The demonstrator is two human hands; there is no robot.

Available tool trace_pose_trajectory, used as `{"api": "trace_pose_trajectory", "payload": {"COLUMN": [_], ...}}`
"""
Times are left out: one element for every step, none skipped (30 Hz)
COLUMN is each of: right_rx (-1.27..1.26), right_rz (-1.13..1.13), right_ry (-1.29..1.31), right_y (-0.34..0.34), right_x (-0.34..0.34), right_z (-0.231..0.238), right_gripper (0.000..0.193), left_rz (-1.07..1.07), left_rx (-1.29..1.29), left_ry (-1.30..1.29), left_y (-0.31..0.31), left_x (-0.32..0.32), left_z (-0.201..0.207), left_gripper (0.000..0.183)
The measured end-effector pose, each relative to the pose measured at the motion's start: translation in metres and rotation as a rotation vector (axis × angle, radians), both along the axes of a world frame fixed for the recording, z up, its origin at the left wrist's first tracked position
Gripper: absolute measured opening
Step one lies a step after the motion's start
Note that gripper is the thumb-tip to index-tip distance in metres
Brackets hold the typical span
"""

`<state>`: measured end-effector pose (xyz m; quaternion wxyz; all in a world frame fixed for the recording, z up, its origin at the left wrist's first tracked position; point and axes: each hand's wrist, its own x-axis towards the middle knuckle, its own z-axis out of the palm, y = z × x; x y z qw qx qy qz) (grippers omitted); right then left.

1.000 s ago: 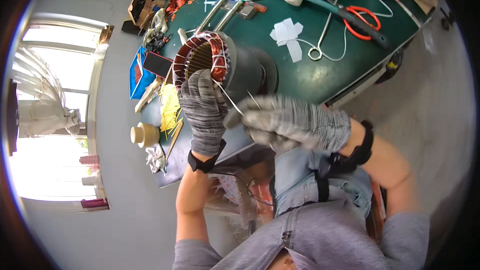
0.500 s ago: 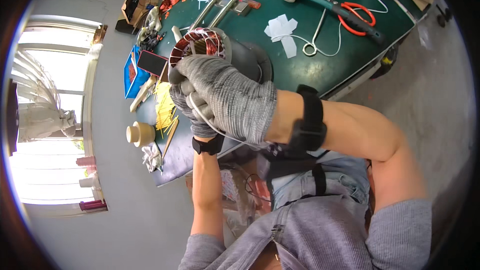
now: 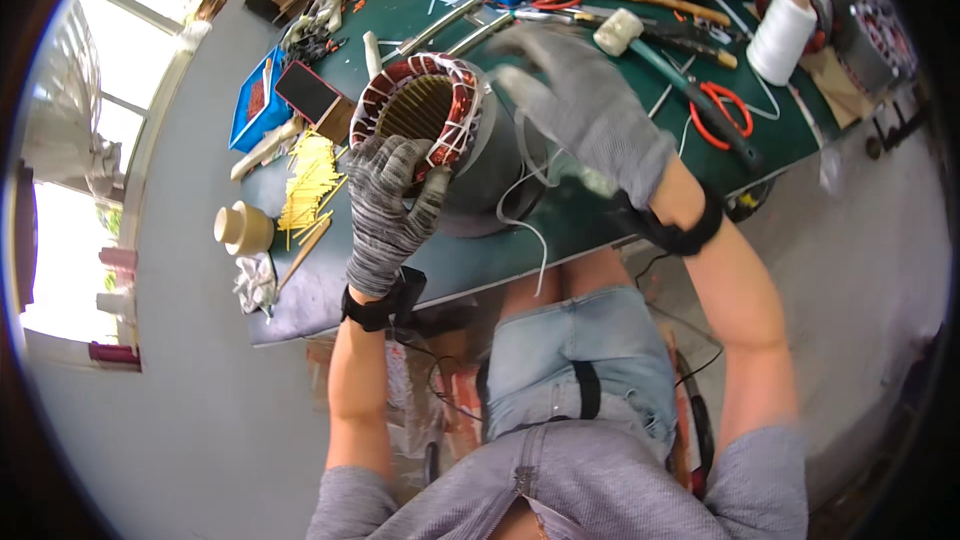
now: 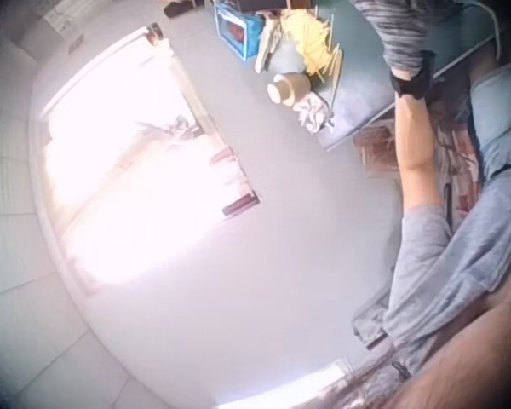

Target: Tying and shaping the windings of a motor stator using a hammer and screwdriver.

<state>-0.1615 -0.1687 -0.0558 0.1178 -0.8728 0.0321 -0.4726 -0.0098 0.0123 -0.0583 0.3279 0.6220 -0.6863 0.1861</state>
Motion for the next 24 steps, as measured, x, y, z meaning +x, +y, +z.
{"api": "trace_pose_trajectory", "payload": {"right_rx": [0.225, 0.282, 0.338, 0.26, 0.127, 0.13, 0.131, 0.115, 0.157, 0.19, 0.167, 0.288, 0.403, 0.486, 0.465, 0.334, 0.206, 0.105, 0.102, 0.16, 0.218, 0.231, 0.229, 0.218], "right_rz": [-0.186, -0.166, -0.148, -0.109, -0.06, 0.02, 0.088, 0.129, 0.171, 0.171, 0.2, 0.152, 0.084, 0.032, 0.042, 0.077, 0.112, 0.146, 0.144, 0.168, 0.192, 0.211, 0.211, 0.21], "right_ry": [-0.023, 0.08, 0.185, 0.208, 0.172, 0.192, 0.221, 0.24, 0.281, 0.334, 0.352, 0.503, 0.654, 0.727, 0.744, 0.655, 0.564, 0.493, 0.504, 0.439, 0.372, 0.336, 0.341, 0.319], "right_y": [0.017, 0.022, 0.024, 0.027, 0.028, 0.028, 0.028, 0.036, 0.045, 0.051, 0.053, 0.054, 0.053, 0.057, 0.052, 0.047, 0.044, 0.041, 0.043, 0.046, 0.047, 0.046, 0.043, 0.041], "right_x": [-0.012, -0.023, -0.029, -0.033, -0.031, -0.029, -0.031, -0.025, -0.019, -0.023, -0.023, -0.027, -0.033, -0.032, -0.031, -0.033, -0.033, -0.028, -0.023, -0.017, -0.012, -0.007, -0.003, 0.001], "right_z": [-0.002, -0.007, -0.013, -0.017, -0.022, -0.024, -0.021, -0.009, 0.009, 0.023, 0.022, 0.019, 0.02, 0.026, 0.025, 0.022, 0.022, 0.024, 0.025, 0.025, 0.024, 0.024, 0.023, 0.021], "right_gripper": [0.024, 0.024, 0.024, 0.027, 0.029, 0.029, 0.029, 0.029, 0.028, 0.027, 0.027, 0.025, 0.024, 0.023, 0.023, 0.021, 0.02, 0.015, 0.015, 0.012, 0.011, 0.014, 0.014, 0.015], "left_rz": [0.024, -0.009, -0.042, -0.017, 0.007, -0.027, -0.071, -0.015, 0.028, -0.056, -0.114, -0.137, -0.119, -0.11, -0.103, -0.119, -0.114, -0.091, -0.074, -0.081, -0.083, -0.079, -0.075, -0.079], "left_rx": [-0.023, -0.027, -0.031, 0.007, -0.014, 0.014, 0.038, 0.098, 0.086, 0.111, 0.139, 0.197, 0.172, 0.155, 0.141, 0.106, 0.093, 0.096, 0.106, 0.121, 0.12, 0.108, 0.098, 0.088], "left_ry": [0.012, 0.032, 0.05, 0.104, 0.12, 0.073, 0.034, 0.043, 0.061, 0.088, 0.101, 0.162, 0.176, 0.138, 0.1, 0.12, 0.128, 0.121, 0.118, 0.127, 0.135, 0.126, 0.117, 0.12], "left_y": [0.001, 0.003, 0.005, 0.009, 0.01, 0.009, 0.006, 0.011, 0.015, 0.009, 0.009, 0.01, 0.009, 0.01, 0.011, 0.011, 0.012, 0.012, 0.013, 0.014, 0.013, 0.011, 0.01, 0.01], "left_x": [0.003, 0.007, 0.012, 0.013, 0.015, 0.019, 0.019, 0.019, 0.021, 0.022, 0.025, 0.028, 0.026, 0.026, 0.026, 0.027, 0.028, 0.029, 0.028, 0.028, 0.027, 0.026, 0.026, 0.024], "left_z": [0.0, 0.0, 0.0, 0.001, 0.004, 0.008, 0.012, 0.017, 0.018, 0.018, 0.018, 0.018, 0.02, 0.02, 0.018, 0.015, 0.012, 0.011, 0.009, 0.01, 0.01, 0.01, 0.009, 0.008], "left_gripper": [0.025, 0.025, 0.026, 0.025, 0.025, 0.024, 0.023, 0.023, 0.023, 0.023, 0.023, 0.022, 0.022, 0.021, 0.021, 0.022, 0.022, 0.022, 0.022, 0.023, 0.023, 0.023, 0.023, 0.022]}}
